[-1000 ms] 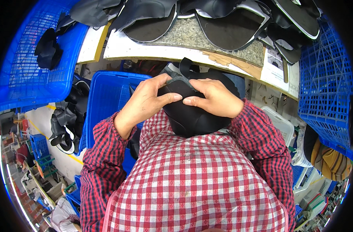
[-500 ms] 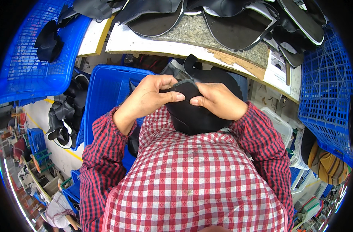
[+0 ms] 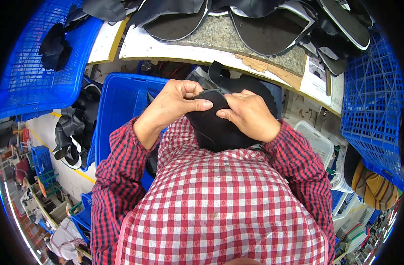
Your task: The person repeatedly picks up black slipper uppers and white insoles, aligns them, and presses the edges together by hand. They turn each slipper over to check the bond and place finished units into a blue basket. The process is repeated for multiple pairs.
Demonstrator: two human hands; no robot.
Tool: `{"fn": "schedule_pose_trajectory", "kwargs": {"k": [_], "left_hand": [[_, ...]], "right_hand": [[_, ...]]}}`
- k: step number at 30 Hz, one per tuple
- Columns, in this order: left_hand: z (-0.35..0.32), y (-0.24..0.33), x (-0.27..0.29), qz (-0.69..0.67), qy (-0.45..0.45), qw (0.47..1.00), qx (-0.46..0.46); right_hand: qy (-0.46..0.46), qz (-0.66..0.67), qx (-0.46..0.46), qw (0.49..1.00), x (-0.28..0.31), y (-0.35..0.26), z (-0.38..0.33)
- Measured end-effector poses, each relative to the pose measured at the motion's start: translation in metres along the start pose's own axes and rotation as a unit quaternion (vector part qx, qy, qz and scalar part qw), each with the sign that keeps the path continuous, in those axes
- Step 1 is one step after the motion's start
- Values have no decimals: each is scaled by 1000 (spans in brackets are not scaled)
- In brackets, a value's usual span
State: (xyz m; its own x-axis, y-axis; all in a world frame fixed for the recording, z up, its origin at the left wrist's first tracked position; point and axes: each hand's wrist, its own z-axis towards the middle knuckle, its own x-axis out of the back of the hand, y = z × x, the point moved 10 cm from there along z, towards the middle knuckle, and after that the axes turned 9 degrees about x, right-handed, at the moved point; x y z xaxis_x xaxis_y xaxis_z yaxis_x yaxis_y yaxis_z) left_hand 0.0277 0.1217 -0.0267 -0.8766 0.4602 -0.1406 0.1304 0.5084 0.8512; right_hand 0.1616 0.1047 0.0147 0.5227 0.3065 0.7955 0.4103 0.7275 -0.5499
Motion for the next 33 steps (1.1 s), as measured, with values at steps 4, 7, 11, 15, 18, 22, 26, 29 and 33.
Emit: {"fn": "schedule_pose_trajectory", "kwargs": {"k": [4,7,11,15,18,22,26,29,33], "left_hand": [[-1,-4,0,16,27,999,-10],[-4,-1,0,23,26,999,-29],[-8,3,-4,61,0,997,-41],[-11,9,-4,28,12,997,-70],[-14,7,-6,50,41,995,-75],[-21,12,-10,99,100,982,-124],[-19,4,-8,28,122,985,-115],[-12,-3,-11,-29,113,989,-87],[-8,3,-19,-10,109,987,-115]], "right_hand": [[25,21,-11,999,2,-1,-2],[17,13,-6,1000,1,0,0],[6,5,0,1000,-3,-3,0],[15,18,-33,999,-2,1,-1],[-25,111,-86,990,-8,12,-2],[-12,152,-143,978,-8,17,-4],[61,-55,-84,993,6,0,-4],[60,-40,-78,994,5,6,-10],[-49,105,-156,981,-10,37,-28]]}}
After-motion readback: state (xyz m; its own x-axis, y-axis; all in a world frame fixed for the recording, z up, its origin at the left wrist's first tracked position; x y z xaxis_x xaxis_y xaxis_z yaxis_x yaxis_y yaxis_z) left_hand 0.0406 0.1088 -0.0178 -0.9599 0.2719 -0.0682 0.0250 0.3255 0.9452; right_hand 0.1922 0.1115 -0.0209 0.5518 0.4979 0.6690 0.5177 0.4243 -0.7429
